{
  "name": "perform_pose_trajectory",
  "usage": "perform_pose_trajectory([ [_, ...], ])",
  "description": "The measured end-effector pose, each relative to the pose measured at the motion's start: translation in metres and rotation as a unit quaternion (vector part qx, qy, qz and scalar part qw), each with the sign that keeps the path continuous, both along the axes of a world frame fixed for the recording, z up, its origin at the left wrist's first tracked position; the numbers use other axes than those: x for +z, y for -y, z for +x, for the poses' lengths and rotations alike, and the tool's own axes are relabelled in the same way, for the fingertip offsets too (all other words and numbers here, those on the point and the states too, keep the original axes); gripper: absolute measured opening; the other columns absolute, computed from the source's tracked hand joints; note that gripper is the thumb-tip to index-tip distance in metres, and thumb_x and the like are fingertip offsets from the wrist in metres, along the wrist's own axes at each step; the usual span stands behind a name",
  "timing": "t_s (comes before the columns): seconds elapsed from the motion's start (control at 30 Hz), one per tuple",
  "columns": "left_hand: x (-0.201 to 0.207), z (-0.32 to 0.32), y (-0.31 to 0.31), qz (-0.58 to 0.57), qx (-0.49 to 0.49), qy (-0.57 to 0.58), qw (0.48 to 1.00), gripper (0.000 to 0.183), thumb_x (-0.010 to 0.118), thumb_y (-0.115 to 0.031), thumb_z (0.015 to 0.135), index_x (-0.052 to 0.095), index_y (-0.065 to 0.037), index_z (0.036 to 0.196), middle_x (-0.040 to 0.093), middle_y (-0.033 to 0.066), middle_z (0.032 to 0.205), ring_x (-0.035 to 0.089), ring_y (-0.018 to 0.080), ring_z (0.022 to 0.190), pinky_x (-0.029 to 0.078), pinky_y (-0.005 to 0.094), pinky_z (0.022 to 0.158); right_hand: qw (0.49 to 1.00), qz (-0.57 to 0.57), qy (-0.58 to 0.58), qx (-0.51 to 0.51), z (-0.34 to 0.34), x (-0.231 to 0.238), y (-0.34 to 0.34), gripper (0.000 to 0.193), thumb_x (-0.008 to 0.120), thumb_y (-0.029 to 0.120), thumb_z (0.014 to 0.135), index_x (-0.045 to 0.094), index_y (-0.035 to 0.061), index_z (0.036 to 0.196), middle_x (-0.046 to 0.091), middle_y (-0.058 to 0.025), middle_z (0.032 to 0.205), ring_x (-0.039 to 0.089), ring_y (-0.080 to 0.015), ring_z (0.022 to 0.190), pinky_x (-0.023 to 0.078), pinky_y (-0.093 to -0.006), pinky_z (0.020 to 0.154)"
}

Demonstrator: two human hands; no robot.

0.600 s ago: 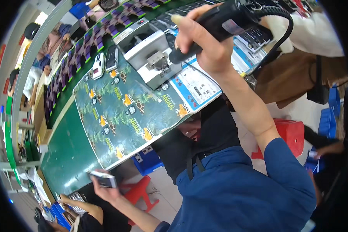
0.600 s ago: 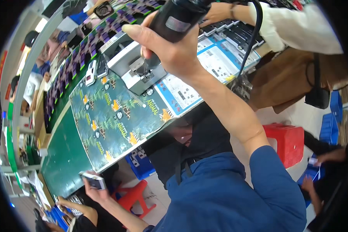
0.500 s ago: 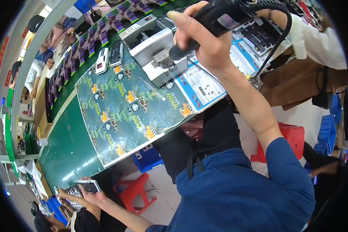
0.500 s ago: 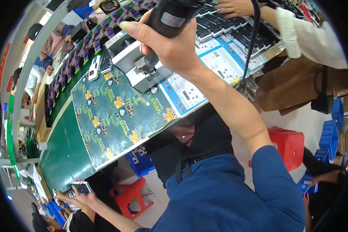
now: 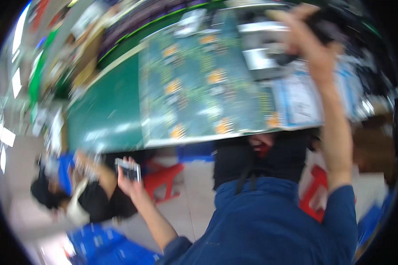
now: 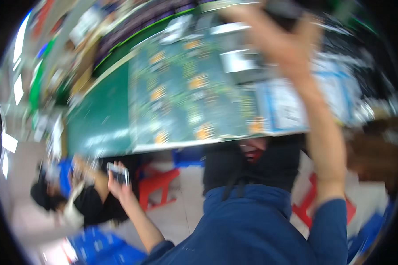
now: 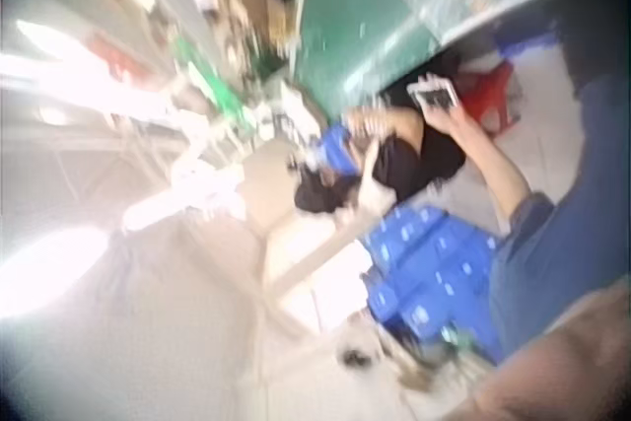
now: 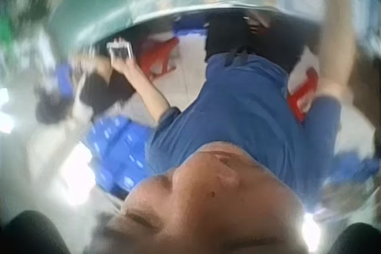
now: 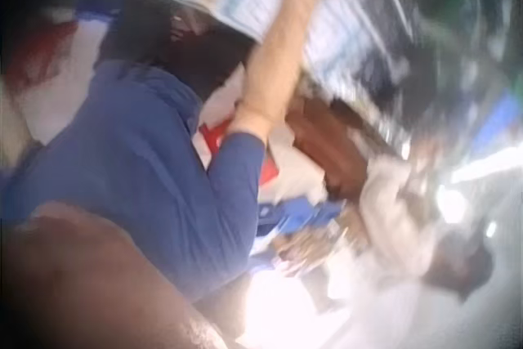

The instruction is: Assembling small electronic toy components using an electric screwdriver on a factory production line.

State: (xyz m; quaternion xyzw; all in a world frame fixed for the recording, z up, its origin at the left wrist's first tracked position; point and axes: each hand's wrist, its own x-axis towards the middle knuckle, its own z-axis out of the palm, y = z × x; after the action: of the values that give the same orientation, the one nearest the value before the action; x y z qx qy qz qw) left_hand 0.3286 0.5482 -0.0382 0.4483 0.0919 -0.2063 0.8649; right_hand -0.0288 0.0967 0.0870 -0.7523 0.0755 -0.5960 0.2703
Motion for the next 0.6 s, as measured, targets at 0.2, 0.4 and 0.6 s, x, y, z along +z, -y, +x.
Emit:
perform_pose_trajectory([
  [0.2, 0.039, 0.074, -0.082, 0.013, 0.084, 0.113, 0.99, 0.033, 0.051, -0.022, 0.1, 0.055, 0.006, 0.116, 0.065, 0.0184, 0.109, 0.065, 0.0337, 0.095, 0.055, 0.0447, 0.086, 0.988, 0.126, -0.065, 0.058, -0.015, 0.003, 0.015, 0.024, 0.055, 0.015, 0.098, 0.072, 0.0024, 0.111, 0.048, 0.002, 0.064, 0.047, -0.0063, 0.055, 0.037, -0.0215, 0.056],
  [0.4, 0.034, -0.11, 0.087, -0.089, -0.226, -0.028, 0.97, 0.036, 0.054, -0.022, 0.097, 0.053, 0.006, 0.121, 0.064, 0.0215, 0.109, 0.066, 0.0333, 0.097, 0.057, 0.047, 0.087, 0.92, 0.333, 0.047, 0.201, 0.001, 0.014, -0.021, 0.014, 0.06, 0.015, 0.094, 0.058, 0.003, 0.087, 0.047, -0.0018, 0.061, 0.045, -0.0115, 0.047, 0.04, -0.0281, 0.054],
  [0.6, 0.031, -0.237, 0.226, 0.011, -0.448, 0.021, 0.894, 0.022, 0.058, -0.01, 0.095, 0.052, 0.0, 0.114, 0.068, 0.019, 0.1, 0.071, 0.0268, 0.083, 0.062, 0.0391, 0.074, 0.907, 0.267, 0.143, 0.291, -0.032, 0.015, -0.089, 0.024, 0.052, 0.03, 0.094, 0.049, 0.0067, 0.097, 0.046, -0.0007, 0.068, 0.044, -0.0099, 0.051, 0.042, -0.0281, 0.057],
])
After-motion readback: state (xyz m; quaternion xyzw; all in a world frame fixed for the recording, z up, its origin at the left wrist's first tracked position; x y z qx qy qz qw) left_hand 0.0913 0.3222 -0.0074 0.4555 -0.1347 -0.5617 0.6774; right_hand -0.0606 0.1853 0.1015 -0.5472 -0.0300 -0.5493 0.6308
